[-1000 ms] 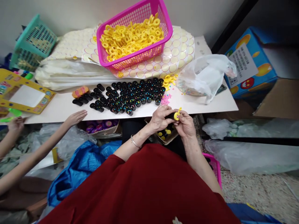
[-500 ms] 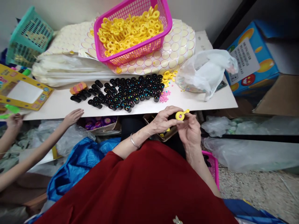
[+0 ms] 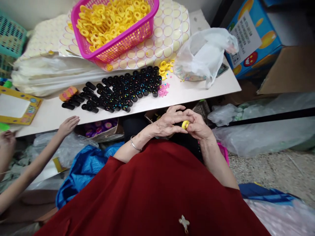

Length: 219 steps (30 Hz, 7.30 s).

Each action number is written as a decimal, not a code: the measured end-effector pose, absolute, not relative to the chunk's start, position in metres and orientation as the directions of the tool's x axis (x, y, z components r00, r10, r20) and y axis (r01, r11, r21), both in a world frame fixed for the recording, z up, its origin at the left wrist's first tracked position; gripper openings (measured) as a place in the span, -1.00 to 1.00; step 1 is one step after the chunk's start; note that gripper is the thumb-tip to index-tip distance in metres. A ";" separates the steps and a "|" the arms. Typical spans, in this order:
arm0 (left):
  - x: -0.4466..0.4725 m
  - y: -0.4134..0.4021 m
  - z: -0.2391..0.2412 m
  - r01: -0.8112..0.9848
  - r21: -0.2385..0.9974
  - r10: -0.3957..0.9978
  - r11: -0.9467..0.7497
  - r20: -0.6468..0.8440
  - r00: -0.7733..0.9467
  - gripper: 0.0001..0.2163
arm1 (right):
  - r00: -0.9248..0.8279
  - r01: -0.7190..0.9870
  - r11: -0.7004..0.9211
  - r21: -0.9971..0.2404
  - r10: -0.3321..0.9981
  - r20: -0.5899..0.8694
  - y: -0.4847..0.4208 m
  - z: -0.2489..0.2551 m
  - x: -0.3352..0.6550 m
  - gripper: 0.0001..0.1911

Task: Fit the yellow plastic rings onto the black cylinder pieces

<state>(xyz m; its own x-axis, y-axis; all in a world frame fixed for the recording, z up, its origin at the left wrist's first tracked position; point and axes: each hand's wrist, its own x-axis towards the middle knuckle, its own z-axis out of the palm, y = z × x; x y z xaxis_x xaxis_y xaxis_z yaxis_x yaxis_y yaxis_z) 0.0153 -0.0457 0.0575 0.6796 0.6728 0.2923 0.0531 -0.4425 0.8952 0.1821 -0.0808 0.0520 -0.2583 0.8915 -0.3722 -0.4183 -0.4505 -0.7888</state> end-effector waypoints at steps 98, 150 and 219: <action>-0.022 0.017 -0.019 0.694 0.621 0.903 -0.365 0.416 0.103 -0.86 | -0.183 0.698 0.287 -0.656 0.957 0.223 0.027 -0.008 0.165 -0.86; -0.024 0.019 -0.019 0.660 0.647 0.900 -0.383 0.422 0.109 -0.90 | -0.414 0.811 0.419 -0.408 0.904 0.106 0.031 0.041 0.117 -0.75; 0.023 0.039 -0.010 0.265 0.943 0.970 -0.201 0.154 0.188 -0.70 | -0.046 0.852 0.019 -0.522 0.998 -0.037 0.006 0.028 0.185 -0.85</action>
<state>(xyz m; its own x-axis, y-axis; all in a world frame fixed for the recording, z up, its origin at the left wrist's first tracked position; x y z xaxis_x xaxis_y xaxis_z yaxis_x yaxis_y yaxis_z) 0.0233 0.0390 -0.0096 0.1877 0.9701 0.1538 0.2650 -0.2008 0.9431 0.1845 0.0062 0.0276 -0.0456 0.9983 -0.0374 0.8525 0.0193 -0.5224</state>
